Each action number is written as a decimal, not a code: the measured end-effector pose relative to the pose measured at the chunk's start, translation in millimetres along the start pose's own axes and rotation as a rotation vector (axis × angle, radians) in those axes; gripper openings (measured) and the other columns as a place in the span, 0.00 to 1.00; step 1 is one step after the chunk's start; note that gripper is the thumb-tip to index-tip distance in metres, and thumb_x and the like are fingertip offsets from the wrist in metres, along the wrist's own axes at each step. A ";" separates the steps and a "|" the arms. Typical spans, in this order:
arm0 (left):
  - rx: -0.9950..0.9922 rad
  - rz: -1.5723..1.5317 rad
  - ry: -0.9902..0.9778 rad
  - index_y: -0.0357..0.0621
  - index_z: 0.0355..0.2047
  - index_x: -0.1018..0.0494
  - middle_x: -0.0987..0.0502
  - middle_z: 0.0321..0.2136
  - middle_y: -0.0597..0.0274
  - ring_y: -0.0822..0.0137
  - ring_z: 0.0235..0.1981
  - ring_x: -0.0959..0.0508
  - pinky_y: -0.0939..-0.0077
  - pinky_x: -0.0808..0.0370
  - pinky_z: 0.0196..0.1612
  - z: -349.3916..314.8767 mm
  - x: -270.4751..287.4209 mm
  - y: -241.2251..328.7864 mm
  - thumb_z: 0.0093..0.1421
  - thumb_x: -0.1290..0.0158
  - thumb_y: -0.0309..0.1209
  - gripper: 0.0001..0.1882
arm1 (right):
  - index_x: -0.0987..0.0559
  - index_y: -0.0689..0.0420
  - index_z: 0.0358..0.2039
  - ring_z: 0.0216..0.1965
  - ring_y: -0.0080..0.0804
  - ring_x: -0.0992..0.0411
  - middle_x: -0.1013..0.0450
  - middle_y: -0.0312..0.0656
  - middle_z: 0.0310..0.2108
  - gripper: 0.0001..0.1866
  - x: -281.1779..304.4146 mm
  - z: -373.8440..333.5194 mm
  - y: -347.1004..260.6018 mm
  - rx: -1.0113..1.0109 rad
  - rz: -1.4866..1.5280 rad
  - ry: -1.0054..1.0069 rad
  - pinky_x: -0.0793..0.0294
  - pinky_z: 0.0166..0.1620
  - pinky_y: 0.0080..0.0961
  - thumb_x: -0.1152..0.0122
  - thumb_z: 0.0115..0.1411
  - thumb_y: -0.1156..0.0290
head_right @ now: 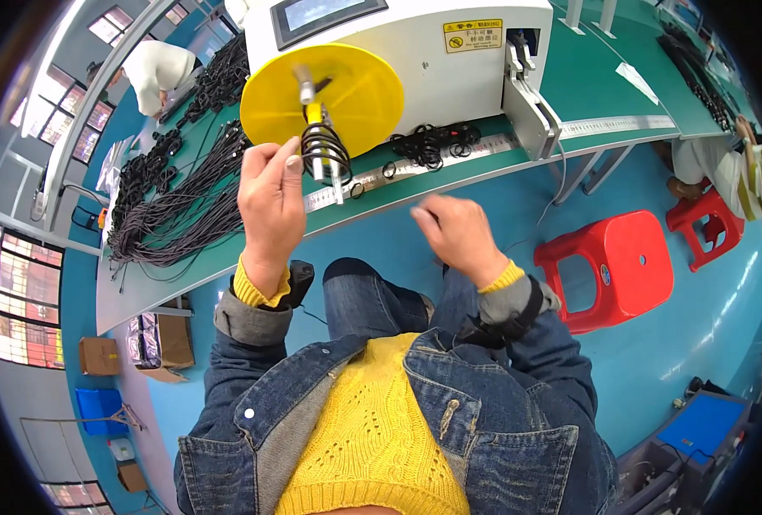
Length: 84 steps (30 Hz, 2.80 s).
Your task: The person picks up a cable from the table, winds it around the pegs of a machine, and removes the coiled cable. They then secure the coil with a rubber band and place the finished cable back onto the table.
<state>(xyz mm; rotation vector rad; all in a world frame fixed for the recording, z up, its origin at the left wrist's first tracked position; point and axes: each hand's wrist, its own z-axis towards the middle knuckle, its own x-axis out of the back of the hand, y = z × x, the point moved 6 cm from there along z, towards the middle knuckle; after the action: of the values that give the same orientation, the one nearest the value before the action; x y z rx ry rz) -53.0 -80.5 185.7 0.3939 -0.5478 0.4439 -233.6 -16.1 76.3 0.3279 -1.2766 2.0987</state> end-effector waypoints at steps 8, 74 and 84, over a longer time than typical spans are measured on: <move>0.000 0.260 -0.144 0.33 0.43 0.31 0.32 0.30 0.51 0.57 0.28 0.27 0.68 0.29 0.28 6.8 -13.5 21.3 0.57 0.51 0.32 0.17 | 0.26 0.61 0.24 0.17 0.33 0.31 0.30 0.42 0.16 0.10 -10.7 59.7 -41.8 0.097 0.054 0.155 0.33 0.23 0.24 0.35 0.45 0.69; 1.171 -0.986 -1.527 0.40 0.33 0.30 0.27 0.20 0.61 0.74 0.17 0.26 0.84 0.32 0.14 -190.3 -98.7 28.0 0.55 0.46 0.38 0.14 | 0.34 0.60 0.30 0.22 0.49 0.29 0.30 0.49 0.17 0.12 -93.0 -57.5 -14.4 0.323 -0.138 -0.593 0.32 0.23 0.34 0.45 0.47 0.72; 1.434 -1.354 -1.320 0.35 0.36 0.31 0.31 0.18 0.65 0.78 0.13 0.33 0.87 0.39 0.11 -201.0 -101.8 11.8 0.57 0.50 0.35 0.14 | 0.27 0.61 0.25 0.24 0.48 0.28 0.29 0.51 0.18 0.07 -115.2 -60.5 29.0 -0.260 0.258 -0.586 0.31 0.26 0.36 0.44 0.42 0.75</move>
<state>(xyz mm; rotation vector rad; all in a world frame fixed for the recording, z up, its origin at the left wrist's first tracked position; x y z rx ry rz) -54.9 -6.7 -27.5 2.3283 -0.9763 -0.9847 -157.9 -19.1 -33.5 0.7312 -2.0020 2.0822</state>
